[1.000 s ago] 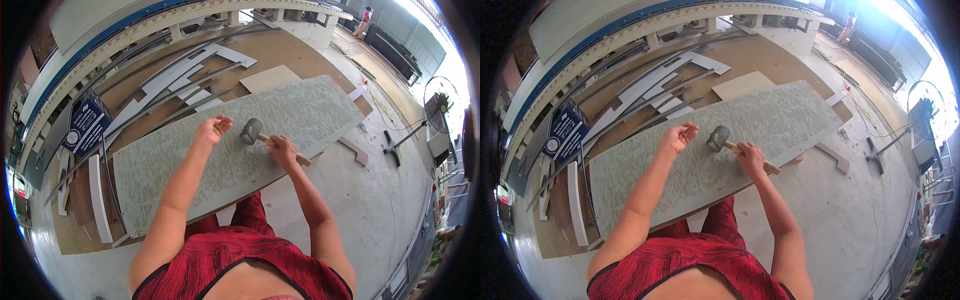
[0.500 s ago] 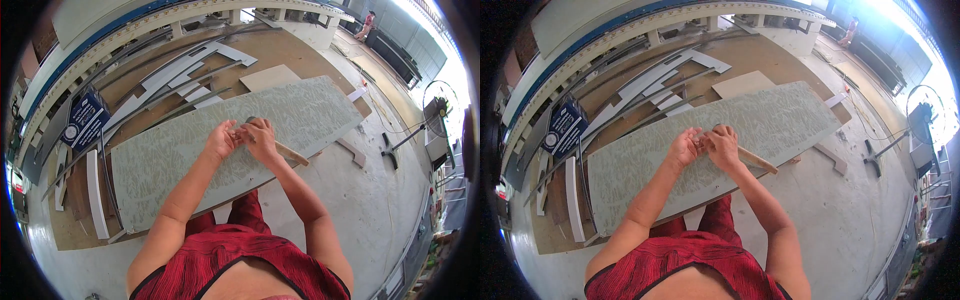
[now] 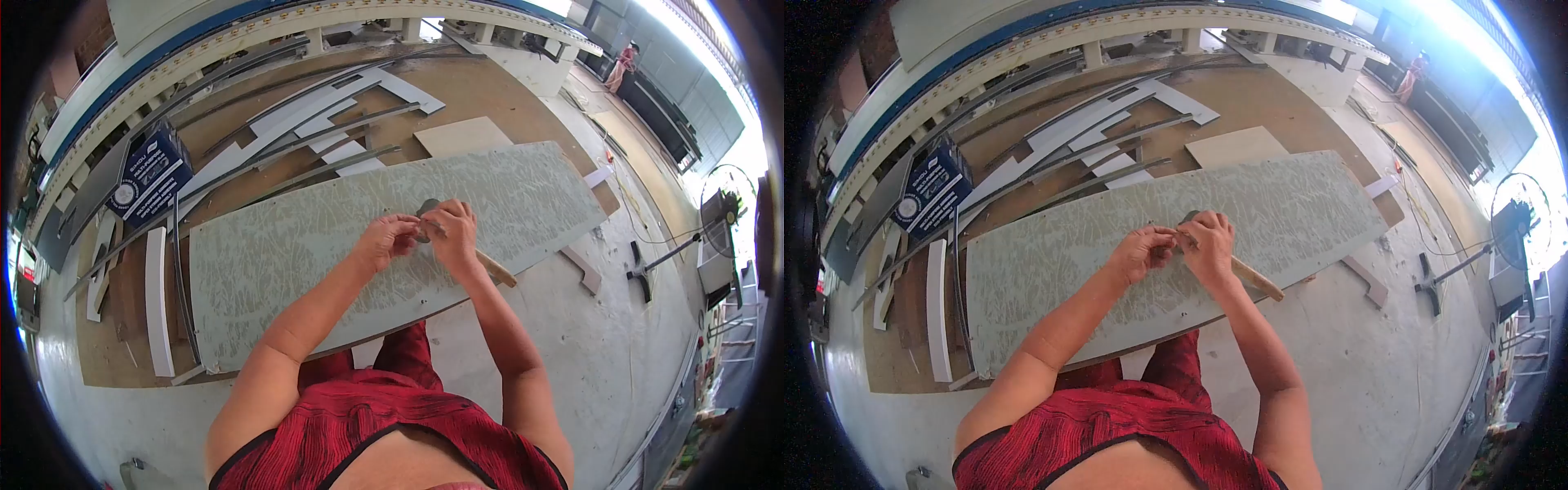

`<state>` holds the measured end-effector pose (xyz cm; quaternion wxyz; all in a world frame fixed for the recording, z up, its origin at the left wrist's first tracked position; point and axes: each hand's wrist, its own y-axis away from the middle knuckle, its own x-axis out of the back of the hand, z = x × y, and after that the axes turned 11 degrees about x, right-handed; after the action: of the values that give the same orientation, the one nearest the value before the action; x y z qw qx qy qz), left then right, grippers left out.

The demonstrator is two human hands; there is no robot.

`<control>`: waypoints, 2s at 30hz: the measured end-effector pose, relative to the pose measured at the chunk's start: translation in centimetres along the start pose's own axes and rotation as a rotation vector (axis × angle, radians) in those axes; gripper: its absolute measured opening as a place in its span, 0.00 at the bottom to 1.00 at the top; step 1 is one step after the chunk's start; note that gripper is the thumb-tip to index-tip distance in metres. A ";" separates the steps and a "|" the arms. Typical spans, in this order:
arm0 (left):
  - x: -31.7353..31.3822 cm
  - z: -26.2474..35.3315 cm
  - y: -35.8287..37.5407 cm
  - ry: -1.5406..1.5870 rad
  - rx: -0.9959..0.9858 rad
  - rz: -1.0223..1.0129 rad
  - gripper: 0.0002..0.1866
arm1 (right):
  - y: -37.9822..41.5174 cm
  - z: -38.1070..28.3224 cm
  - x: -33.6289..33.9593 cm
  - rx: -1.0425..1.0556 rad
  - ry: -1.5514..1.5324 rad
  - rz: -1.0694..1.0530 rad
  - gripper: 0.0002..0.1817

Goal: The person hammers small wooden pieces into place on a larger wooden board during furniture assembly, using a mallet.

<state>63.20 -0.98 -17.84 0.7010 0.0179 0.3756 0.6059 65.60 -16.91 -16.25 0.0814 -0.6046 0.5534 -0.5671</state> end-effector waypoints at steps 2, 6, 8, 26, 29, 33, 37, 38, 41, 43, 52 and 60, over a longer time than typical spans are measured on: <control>-0.2 0.3 0.0 -0.151 -0.097 0.018 0.07 | 0.1 0.4 0.0 -0.046 -0.041 -0.040 0.08; 0.1 0.9 -0.5 -0.310 -0.208 -0.062 0.06 | -0.1 0.8 0.0 -0.092 -0.141 -0.042 0.08; 0.1 1.5 -0.6 -0.313 -0.170 -0.070 0.07 | -0.4 0.7 0.3 -0.160 -0.239 -0.034 0.08; -1.0 2.5 -3.1 -0.208 -0.044 -0.232 0.06 | -0.4 1.9 0.8 -0.270 -0.580 0.040 0.07; -1.2 2.8 -2.8 -0.251 -0.049 -0.204 0.06 | -0.5 1.6 0.9 -0.262 -0.575 0.012 0.08; -0.3 3.4 -6.0 -0.177 -0.100 -0.215 0.05 | 0.6 2.1 1.3 -0.290 -0.477 -0.039 0.11; 1.0 7.1 -9.1 -0.386 -0.219 0.022 0.05 | 4.1 4.1 1.3 -0.300 -0.218 -0.250 0.20; 1.3 7.6 -10.2 -0.451 -0.253 0.072 0.05 | 4.8 4.6 1.5 -0.205 -0.103 -0.312 0.25; 2.3 8.2 -13.9 -0.610 -0.353 0.208 0.05 | 5.7 4.2 1.7 -0.299 -0.024 -0.391 0.27; 3.0 8.2 -16.9 -0.673 -0.400 0.273 0.05 | 6.4 4.3 1.2 -0.286 0.062 -0.370 0.28; 4.7 8.3 -24.3 -0.740 -0.372 0.402 0.05 | 6.6 4.5 -0.9 -0.193 0.329 -0.176 0.20; 5.4 8.0 -26.9 -0.970 -0.423 0.542 0.08 | 6.6 4.6 -1.0 -0.159 0.369 -0.161 0.19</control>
<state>89.99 0.03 -27.75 0.6012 0.2479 -0.1344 0.7477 65.59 -21.05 -23.26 -0.1146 -0.5374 0.5517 -0.6275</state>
